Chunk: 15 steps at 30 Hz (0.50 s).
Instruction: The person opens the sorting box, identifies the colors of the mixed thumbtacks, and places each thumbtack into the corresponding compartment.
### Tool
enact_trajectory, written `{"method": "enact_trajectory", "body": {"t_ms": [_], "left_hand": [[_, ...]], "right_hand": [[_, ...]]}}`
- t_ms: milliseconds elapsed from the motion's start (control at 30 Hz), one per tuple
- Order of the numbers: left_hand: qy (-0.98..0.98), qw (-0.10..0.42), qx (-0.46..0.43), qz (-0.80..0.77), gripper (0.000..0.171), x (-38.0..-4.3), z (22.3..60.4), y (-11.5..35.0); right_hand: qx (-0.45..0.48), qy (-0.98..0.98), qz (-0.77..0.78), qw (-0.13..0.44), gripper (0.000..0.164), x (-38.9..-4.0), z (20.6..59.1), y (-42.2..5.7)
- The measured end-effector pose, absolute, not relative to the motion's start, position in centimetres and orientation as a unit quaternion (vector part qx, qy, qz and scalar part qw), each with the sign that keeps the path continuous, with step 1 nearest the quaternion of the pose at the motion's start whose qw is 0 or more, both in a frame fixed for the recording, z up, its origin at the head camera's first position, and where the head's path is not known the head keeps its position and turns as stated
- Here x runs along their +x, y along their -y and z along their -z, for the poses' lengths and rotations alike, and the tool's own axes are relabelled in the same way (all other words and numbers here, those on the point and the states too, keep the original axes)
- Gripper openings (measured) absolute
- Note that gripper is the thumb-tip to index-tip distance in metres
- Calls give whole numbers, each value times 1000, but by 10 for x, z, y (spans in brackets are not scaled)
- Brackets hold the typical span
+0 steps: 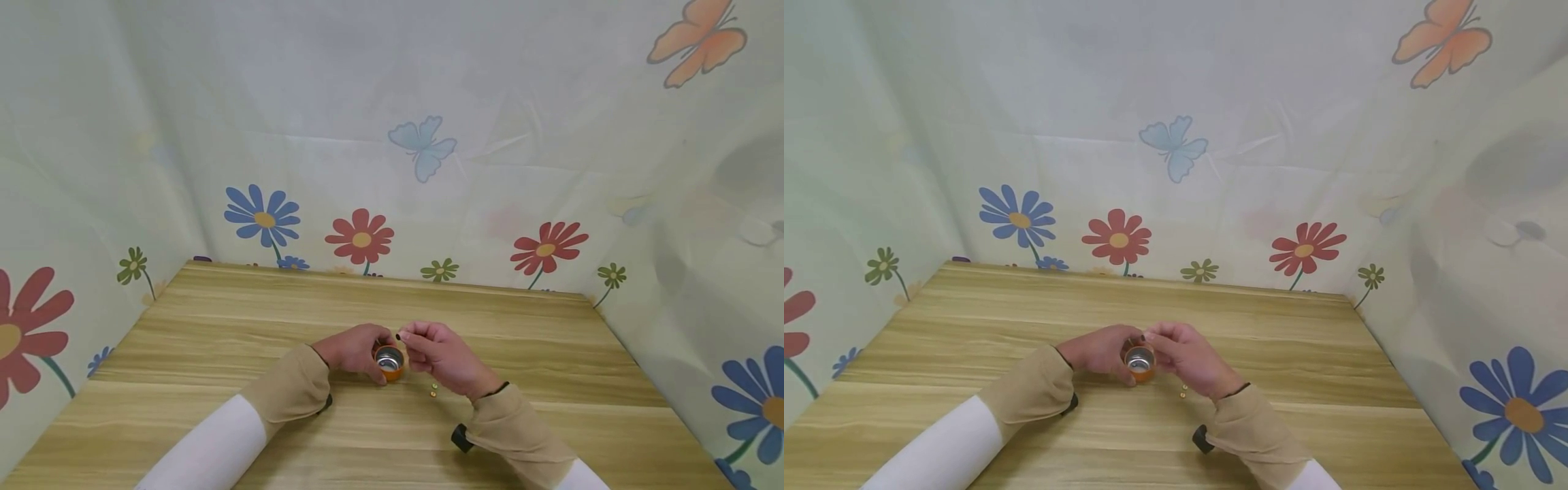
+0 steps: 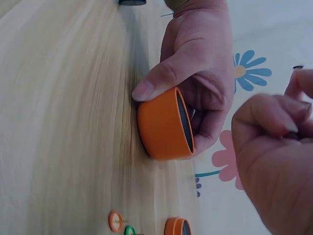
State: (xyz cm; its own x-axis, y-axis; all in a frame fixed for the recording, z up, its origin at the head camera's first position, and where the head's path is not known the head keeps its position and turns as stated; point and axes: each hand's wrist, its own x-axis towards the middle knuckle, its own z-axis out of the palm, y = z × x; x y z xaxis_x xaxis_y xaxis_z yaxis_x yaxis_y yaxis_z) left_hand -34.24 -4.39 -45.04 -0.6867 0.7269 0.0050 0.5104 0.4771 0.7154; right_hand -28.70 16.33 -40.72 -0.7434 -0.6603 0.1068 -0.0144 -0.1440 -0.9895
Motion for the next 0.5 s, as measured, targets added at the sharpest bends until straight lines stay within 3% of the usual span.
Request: {"method": "enact_trajectory", "body": {"t_ms": [500], "left_hand": [[-851, 150, 367, -344, 47, -343, 450, 44]], "right_hand": [[-235, -797, 544, 115, 24, -296, 412, -159]]}}
